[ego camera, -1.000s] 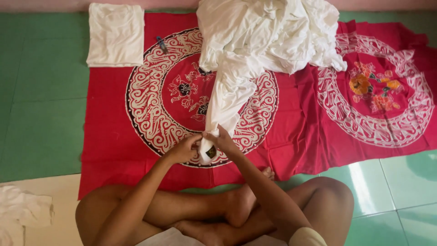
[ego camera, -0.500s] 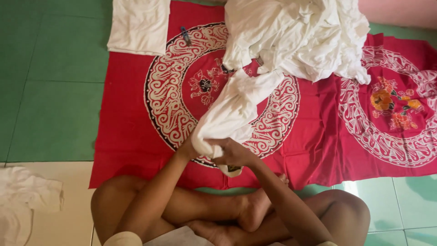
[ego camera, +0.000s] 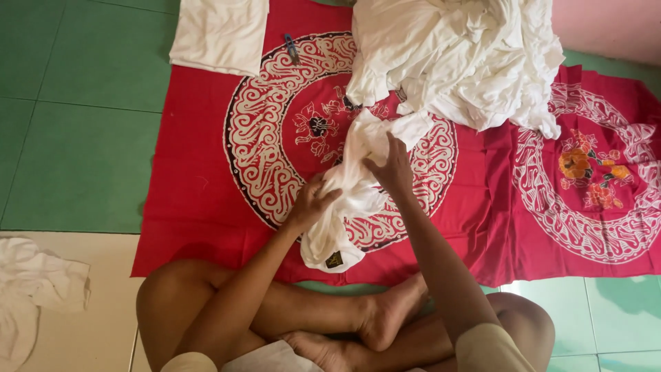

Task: The person folds a white t-shirt on a red patterned mat, smoothing it out and folding it into a compact rectangle. They then place the folded shirt aside and pick up another white t-shirt to repeat the folding process.

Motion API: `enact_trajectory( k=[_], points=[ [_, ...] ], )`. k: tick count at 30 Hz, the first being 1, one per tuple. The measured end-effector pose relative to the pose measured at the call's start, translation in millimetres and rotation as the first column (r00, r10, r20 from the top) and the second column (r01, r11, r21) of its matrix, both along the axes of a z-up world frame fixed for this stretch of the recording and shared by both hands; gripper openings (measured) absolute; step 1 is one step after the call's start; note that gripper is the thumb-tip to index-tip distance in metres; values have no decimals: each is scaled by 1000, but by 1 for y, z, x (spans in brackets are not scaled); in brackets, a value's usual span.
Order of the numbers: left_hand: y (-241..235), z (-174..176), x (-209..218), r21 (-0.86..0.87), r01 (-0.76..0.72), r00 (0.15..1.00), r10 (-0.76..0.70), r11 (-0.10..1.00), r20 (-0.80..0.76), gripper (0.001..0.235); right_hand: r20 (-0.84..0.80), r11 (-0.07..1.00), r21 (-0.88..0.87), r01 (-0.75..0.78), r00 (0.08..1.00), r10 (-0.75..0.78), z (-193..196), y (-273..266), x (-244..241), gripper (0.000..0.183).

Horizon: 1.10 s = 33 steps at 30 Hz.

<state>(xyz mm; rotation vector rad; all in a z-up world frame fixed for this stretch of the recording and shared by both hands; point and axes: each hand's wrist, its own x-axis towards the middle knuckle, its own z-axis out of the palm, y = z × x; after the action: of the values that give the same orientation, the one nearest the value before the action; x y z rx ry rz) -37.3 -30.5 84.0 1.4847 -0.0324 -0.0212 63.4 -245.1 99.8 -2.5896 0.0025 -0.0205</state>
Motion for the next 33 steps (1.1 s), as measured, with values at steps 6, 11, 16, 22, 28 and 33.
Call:
enact_trajectory(
  k=[6,11,16,22,28,33],
  points=[
    [23,-37,17,135,-293,929,315,947,-195,45,-29,887,359,290,954,-300,-114,-62,52,27],
    [43,-54,29,297,-404,822,485,865,-298,52,-408,-396,900,185,680,-610,-216,-153,56,55],
    [43,-93,37,466,-450,790,583,762,-189,36,-487,-516,841,164,646,-588,-279,-224,31,65],
    [53,-88,33,505,-415,871,490,757,-19,40,-230,179,878,445,718,-656,-140,-137,-26,90],
    [44,-63,26,649,-461,869,161,605,467,63,-11,794,433,428,883,-470,-102,-158,-25,39],
    [33,-79,41,737,-446,795,-154,508,587,35,1,871,-309,381,916,-400,-88,-171,-25,57]
  ],
)
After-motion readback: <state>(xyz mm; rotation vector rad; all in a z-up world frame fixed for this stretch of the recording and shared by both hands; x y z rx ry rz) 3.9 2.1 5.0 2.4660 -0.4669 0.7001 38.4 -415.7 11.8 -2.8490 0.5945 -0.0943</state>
